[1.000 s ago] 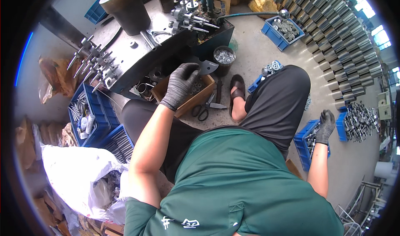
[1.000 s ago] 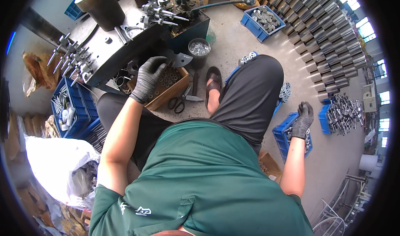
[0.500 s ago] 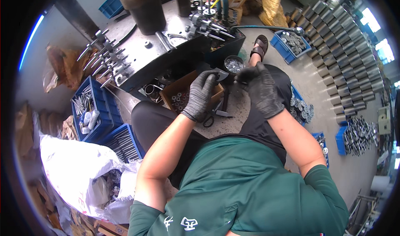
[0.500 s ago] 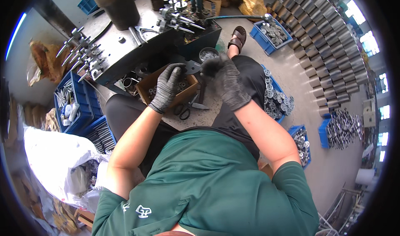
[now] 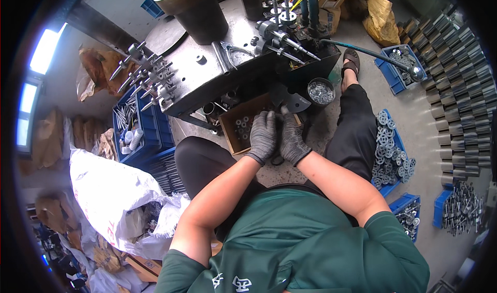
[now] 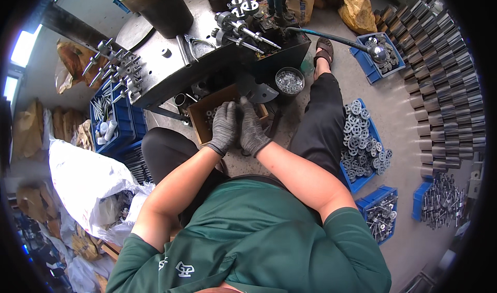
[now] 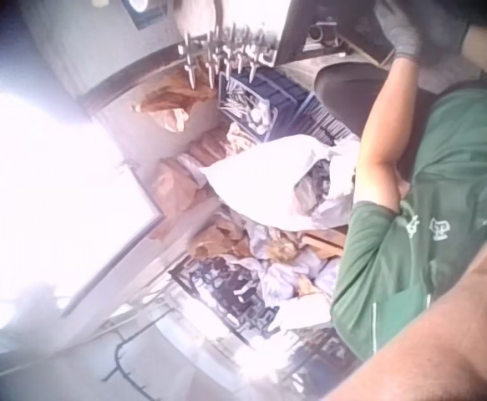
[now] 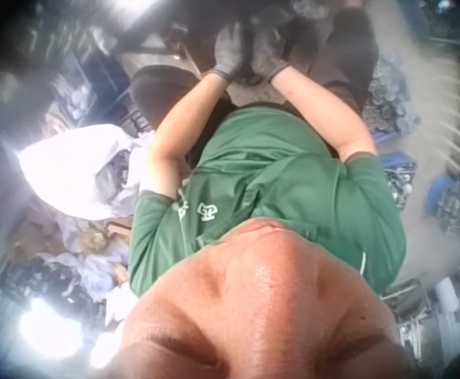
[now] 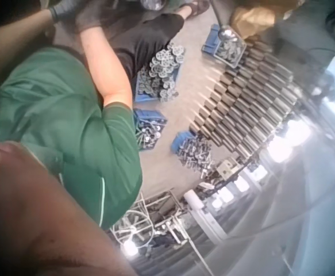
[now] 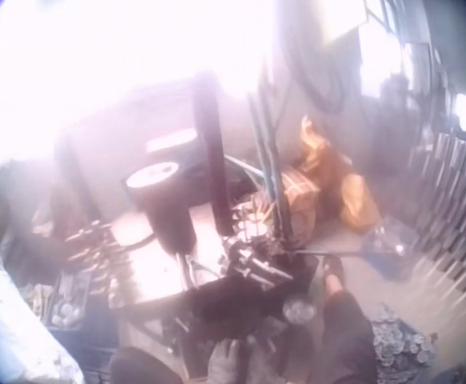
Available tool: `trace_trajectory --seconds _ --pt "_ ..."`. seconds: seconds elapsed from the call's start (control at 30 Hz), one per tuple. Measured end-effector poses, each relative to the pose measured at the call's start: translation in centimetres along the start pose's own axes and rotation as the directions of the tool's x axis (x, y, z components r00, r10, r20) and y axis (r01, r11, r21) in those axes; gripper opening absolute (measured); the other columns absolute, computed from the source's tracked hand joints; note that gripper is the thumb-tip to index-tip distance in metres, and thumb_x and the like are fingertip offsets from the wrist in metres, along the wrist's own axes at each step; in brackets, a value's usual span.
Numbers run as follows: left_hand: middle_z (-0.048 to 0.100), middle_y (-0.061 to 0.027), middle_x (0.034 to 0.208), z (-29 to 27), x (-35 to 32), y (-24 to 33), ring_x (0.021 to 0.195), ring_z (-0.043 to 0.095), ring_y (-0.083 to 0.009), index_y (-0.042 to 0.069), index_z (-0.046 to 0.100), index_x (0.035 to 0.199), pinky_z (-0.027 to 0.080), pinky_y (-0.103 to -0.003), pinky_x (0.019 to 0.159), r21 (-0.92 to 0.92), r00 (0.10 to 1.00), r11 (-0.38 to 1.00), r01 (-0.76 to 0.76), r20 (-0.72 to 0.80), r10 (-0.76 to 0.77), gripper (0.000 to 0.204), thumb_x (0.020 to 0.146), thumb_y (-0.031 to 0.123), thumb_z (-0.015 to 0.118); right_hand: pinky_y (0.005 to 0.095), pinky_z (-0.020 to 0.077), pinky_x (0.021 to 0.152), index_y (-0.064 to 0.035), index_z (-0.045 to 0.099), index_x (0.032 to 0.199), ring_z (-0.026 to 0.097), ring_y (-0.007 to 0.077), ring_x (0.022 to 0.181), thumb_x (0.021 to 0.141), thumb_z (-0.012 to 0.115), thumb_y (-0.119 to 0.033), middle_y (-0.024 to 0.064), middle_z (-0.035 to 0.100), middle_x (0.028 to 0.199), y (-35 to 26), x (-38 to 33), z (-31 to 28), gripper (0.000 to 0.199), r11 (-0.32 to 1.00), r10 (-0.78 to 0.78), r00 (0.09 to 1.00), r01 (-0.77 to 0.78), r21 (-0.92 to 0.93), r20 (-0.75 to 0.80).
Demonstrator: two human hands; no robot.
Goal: Assembling metal washers and threaded rods onto a mechanical press at a workstation.
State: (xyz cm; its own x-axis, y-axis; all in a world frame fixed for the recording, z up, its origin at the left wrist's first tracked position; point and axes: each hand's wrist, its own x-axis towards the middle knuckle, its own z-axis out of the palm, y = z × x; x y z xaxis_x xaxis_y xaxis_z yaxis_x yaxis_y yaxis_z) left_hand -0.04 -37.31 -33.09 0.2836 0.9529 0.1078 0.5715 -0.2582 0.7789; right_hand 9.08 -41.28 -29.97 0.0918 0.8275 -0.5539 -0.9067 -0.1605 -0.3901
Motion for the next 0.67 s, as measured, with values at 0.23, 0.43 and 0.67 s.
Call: trace_trajectory --seconds 0.23,0.43,0.67 --pt "0.065 -0.0286 0.113 1.8 1.6 1.6 0.106 0.062 -0.0473 -0.003 0.065 0.117 0.049 -0.05 0.093 0.021 0.993 0.995 0.099 0.065 -0.1 0.045 0.105 0.037 0.048 0.0348 0.0509 0.097 -0.01 0.065 0.122 0.062 0.0196 0.106 0.1 0.065 -0.038 0.0042 0.067 0.114 -0.2 1.6 -0.5 0.036 0.992 -0.079 0.972 0.099 0.083 -0.223" --pt "0.07 -0.0271 0.103 2.4 2.2 1.5 0.1 0.065 -0.046 0.0 0.07 0.108 0.05 -0.052 0.091 0.011 0.964 0.974 0.226 0.139 -0.225 0.049 0.105 0.042 0.046 0.0346 0.0504 0.098 -0.009 0.066 0.124 0.062 0.0196 0.108 0.098 0.067 -0.038 0.0054 0.068 0.117 0.5 2.4 -1.5 0.039 0.987 -0.161 0.955 0.148 -0.07 -0.248" --pt "0.07 -0.0287 0.098 2.6 3.3 -0.2 0.096 0.067 -0.0466 0.001 0.072 0.107 0.051 -0.051 0.087 0.024 0.968 0.978 0.206 0.144 -0.208 0.044 0.104 0.039 0.051 0.041 0.046 0.109 -0.006 0.062 0.129 0.06 0.0265 0.12 0.099 0.066 -0.03 0.01 0.066 0.125 0.1 2.0 -0.8 0.039 0.974 -0.021 0.982 0.063 0.218 -0.189"
